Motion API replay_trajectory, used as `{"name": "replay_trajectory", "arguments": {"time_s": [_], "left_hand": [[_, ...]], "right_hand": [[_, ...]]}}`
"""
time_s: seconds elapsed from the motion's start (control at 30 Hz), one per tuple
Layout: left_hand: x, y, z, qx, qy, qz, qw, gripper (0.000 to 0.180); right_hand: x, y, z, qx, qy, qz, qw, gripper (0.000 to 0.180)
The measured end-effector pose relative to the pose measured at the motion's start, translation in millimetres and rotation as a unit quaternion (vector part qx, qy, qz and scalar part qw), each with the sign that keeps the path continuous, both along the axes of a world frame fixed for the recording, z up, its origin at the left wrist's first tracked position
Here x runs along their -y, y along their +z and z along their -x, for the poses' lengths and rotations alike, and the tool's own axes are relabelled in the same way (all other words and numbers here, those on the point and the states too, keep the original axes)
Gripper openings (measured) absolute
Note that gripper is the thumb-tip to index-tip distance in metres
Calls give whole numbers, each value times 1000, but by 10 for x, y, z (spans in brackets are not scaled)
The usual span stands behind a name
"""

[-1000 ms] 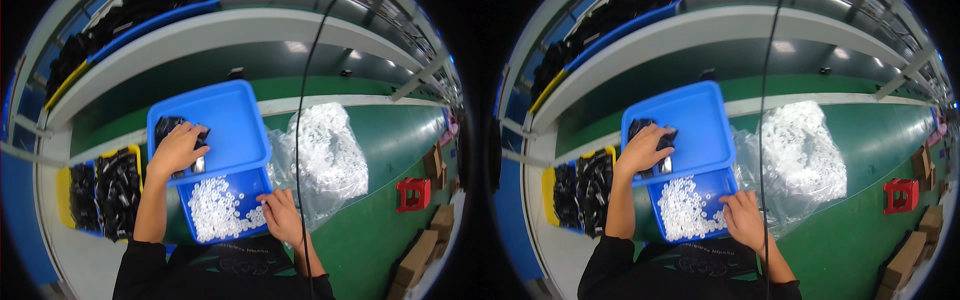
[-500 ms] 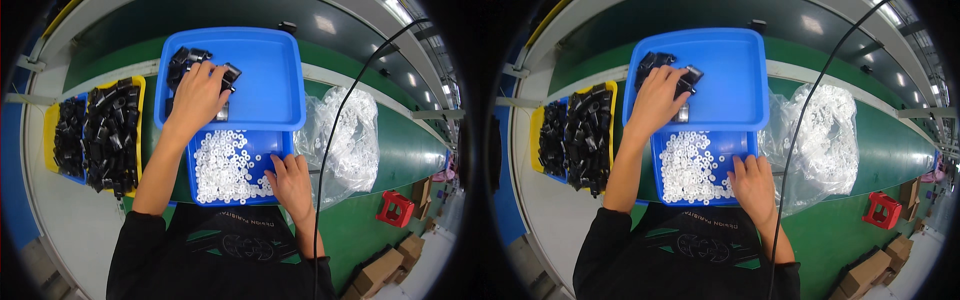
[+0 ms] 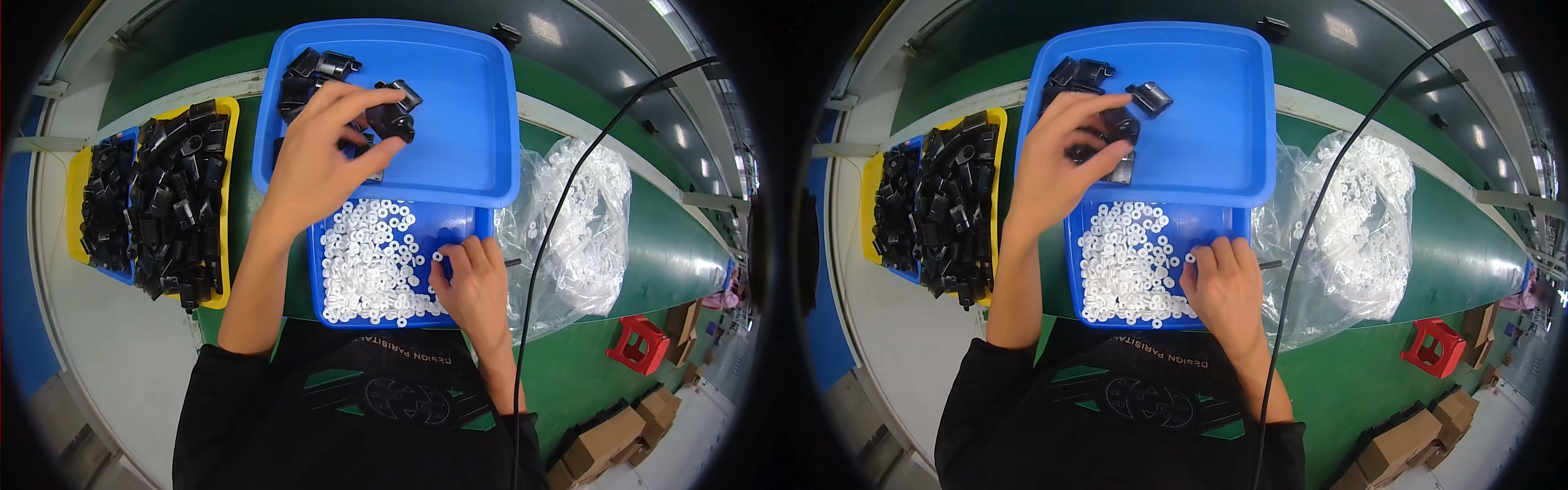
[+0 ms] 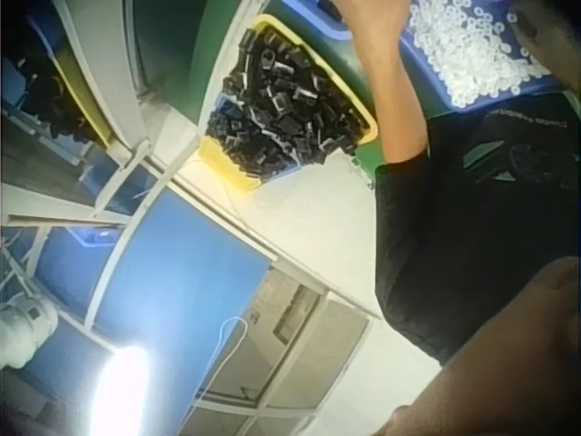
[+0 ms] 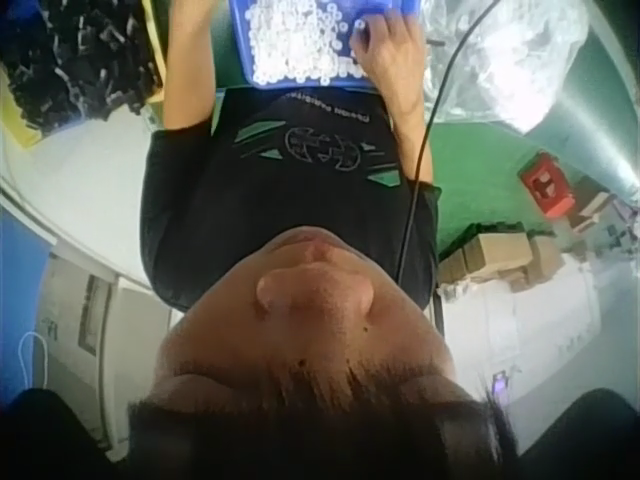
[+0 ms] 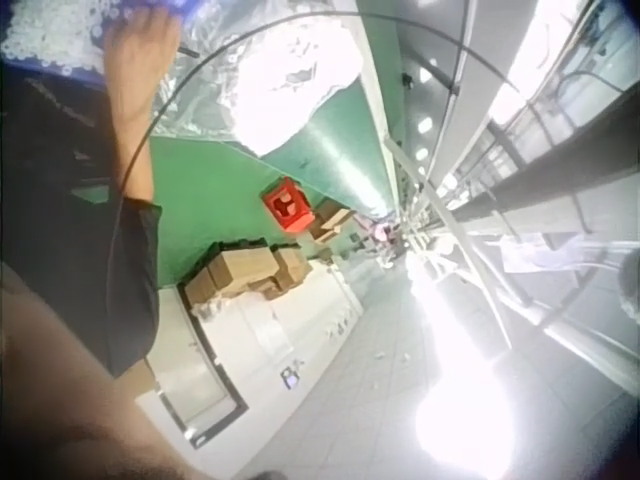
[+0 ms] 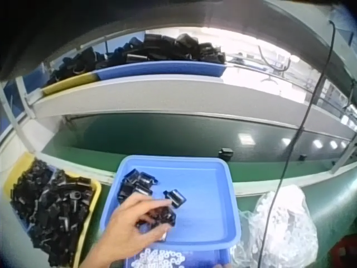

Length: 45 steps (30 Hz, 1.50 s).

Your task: The person assembles pod casings by inserting white rings into the casings by hand, pressing the rings inside using a handheld tool, and placing the assembled casings into a tray.

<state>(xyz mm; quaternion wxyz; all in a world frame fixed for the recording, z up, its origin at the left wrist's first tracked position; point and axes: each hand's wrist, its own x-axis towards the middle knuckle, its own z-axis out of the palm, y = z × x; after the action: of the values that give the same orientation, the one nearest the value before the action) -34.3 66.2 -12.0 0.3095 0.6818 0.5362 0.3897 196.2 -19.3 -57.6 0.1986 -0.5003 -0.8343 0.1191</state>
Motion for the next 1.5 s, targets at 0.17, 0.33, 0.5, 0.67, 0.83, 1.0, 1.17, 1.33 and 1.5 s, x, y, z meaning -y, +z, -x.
{"name": "replay_trajectory", "arguments": {"time_s": [0.17, 0.33, 0.5, 0.67, 0.83, 1.0, 1.17, 1.33, 1.5], "left_hand": [[383, -88, -31, 503, -72, 161, 846, 55], [548, -268, -117, 626, -82, 196, 750, 41], [599, -191, 33, 579, -32, 205, 789, 54], [697, -244, 81, 571, -23, 234, 787, 52], [815, -299, -28, 496, -31, 216, 840, 48], [844, -369, -14, 494, -57, 181, 849, 52], [886, -227, -113, 354, -63, 115, 926, 46], [902, -110, -221, 245, -68, 29, 967, 42], [889, -179, -361, 294, -95, 27, 951, 41]], "right_hand": [[-20, 341, -39, -65, -25, 22, 997, 24], [-36, 497, -56, -73, 10, 44, 996, 25], [122, 504, -89, -82, 177, 216, 957, 25], [243, 314, 0, -42, 239, 234, 941, 22], [256, 173, 75, -9, 182, 168, 969, 19], [237, 303, 111, -3, 181, 148, 972, 19], [85, 529, 27, -115, 80, 103, 985, 29], [46, 771, -17, -153, -2, 51, 987, 32], [49, 914, 51, -180, 14, 19, 983, 32]]}}
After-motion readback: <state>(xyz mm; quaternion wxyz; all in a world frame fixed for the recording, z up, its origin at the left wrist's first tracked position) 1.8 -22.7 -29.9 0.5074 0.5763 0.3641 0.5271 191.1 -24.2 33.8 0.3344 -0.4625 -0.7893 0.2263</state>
